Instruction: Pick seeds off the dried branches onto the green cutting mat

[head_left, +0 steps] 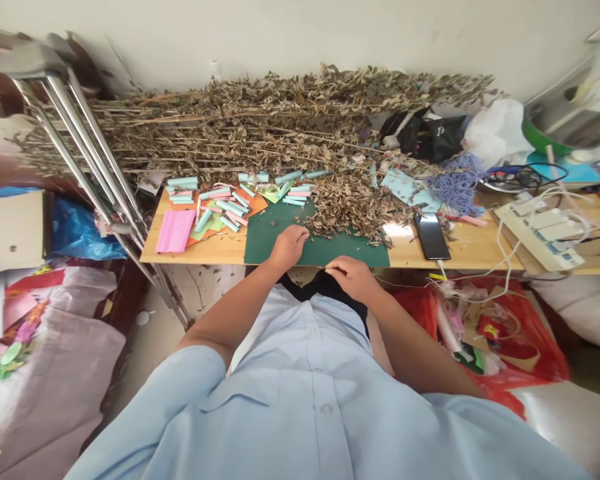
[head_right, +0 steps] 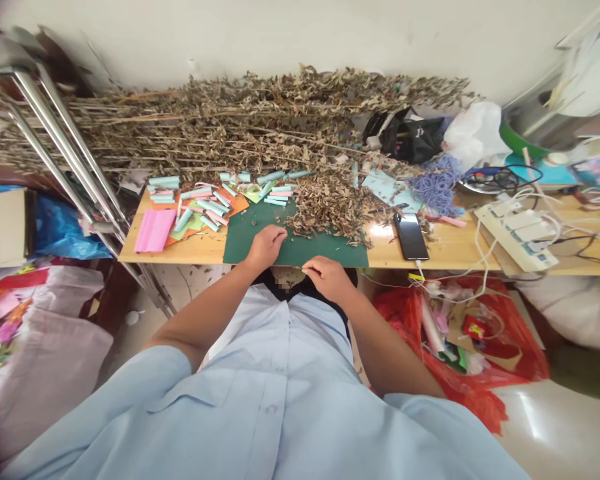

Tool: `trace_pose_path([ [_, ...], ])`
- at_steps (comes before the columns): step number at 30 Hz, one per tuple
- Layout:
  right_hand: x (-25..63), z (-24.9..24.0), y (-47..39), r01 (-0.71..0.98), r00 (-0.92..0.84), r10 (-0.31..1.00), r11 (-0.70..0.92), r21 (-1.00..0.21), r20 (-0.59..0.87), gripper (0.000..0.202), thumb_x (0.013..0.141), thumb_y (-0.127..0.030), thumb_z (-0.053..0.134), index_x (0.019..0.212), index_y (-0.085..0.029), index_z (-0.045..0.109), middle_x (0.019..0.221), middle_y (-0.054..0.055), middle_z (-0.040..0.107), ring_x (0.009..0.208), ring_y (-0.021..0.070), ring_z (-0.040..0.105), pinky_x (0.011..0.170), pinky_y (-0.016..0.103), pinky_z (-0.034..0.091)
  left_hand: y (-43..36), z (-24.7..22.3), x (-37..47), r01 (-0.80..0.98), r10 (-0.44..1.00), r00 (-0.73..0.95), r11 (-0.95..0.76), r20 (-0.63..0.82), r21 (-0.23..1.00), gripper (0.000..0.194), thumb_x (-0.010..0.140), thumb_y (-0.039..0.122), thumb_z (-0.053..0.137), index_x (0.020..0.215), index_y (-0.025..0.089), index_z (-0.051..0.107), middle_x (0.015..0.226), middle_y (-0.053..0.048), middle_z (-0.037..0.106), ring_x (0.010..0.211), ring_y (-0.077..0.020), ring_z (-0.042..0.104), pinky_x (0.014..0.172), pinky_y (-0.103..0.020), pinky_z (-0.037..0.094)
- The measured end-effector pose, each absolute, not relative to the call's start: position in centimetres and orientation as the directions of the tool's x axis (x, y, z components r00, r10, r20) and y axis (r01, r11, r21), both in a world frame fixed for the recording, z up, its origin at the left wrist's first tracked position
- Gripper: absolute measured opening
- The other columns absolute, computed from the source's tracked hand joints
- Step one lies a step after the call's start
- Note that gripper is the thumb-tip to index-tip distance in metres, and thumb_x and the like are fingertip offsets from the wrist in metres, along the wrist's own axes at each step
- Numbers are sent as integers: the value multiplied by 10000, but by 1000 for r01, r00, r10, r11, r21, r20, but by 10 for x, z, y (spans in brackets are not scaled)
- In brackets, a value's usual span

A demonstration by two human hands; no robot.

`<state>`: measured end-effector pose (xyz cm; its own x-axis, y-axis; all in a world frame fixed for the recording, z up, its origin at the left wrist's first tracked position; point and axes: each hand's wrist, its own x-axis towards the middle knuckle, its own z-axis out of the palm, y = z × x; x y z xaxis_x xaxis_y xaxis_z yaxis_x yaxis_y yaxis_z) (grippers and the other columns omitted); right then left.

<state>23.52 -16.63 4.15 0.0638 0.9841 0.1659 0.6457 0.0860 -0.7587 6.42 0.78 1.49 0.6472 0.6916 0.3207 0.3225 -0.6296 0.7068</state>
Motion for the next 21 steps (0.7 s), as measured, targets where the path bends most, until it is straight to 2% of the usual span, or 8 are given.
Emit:
trace_pose_path([
  [2, 233, 39, -168, 669, -1, 982, 139, -730, 187, 179, 959, -257, 579, 996, -252, 754, 993, 55, 767, 930, 216, 711, 859, 360, 552, 9, 15, 64, 319, 713, 620, -610, 326, 725, 192, 1010, 231, 502, 991, 187, 687, 985, -61, 694, 964, -176, 636, 901, -288, 500],
  [4, 233, 36, -166, 689, 7, 977, 150, -709, 214, 189, 949, -249, 598, 1049, -253, 758, 1038, 56, 774, 956, 218, 721, 876, 362, 562, 10, 14, 64, 322, 726, 608, -596, 321, 736, 175, 999, 215, 518, 994, 186, 690, 990, -61, 698, 971, -177, 640, 908, -288, 501],
  [10, 239, 30, -135, 726, 235, 918, 52, -685, 319, 197, 934, -275, 613, 1059, -239, 761, 979, 56, 764, 898, 219, 711, 855, 367, 565, 12, 13, 71, 358, 756, 582, -570, 300, 740, 145, 969, 196, 565, 996, 176, 706, 999, -69, 706, 982, -190, 651, 925, -304, 513],
  [13, 243, 28, -111, 738, 323, 885, -14, -675, 336, 254, 901, -284, 638, 1119, -226, 754, 951, 65, 744, 830, 221, 679, 830, 383, 568, 14, 13, 73, 366, 764, 578, -557, 287, 746, 163, 928, 170, 621, 1064, 167, 710, 1064, -89, 710, 1038, -208, 656, 963, -325, 523],
  [17, 238, 23, -86, 675, 355, 884, -17, -738, 304, 335, 881, -315, 658, 1197, -240, 741, 995, 64, 739, 743, 191, 640, 801, 385, 583, 14, 13, 71, 347, 756, 596, -547, 271, 762, 295, 888, 118, 639, 1172, 169, 700, 1155, -105, 704, 1106, -222, 657, 1016, -357, 528],
  [21, 225, 13, -72, 503, 347, 919, -13, -864, 188, 462, 872, -391, 682, 1321, -283, 687, 1121, 55, 734, 665, 156, 620, 738, 378, 614, 12, 13, 68, 307, 759, 596, -516, 261, 799, 400, 896, 100, 587, 1281, 177, 664, 1212, -102, 710, 1136, -219, 665, 1051, -365, 523],
])
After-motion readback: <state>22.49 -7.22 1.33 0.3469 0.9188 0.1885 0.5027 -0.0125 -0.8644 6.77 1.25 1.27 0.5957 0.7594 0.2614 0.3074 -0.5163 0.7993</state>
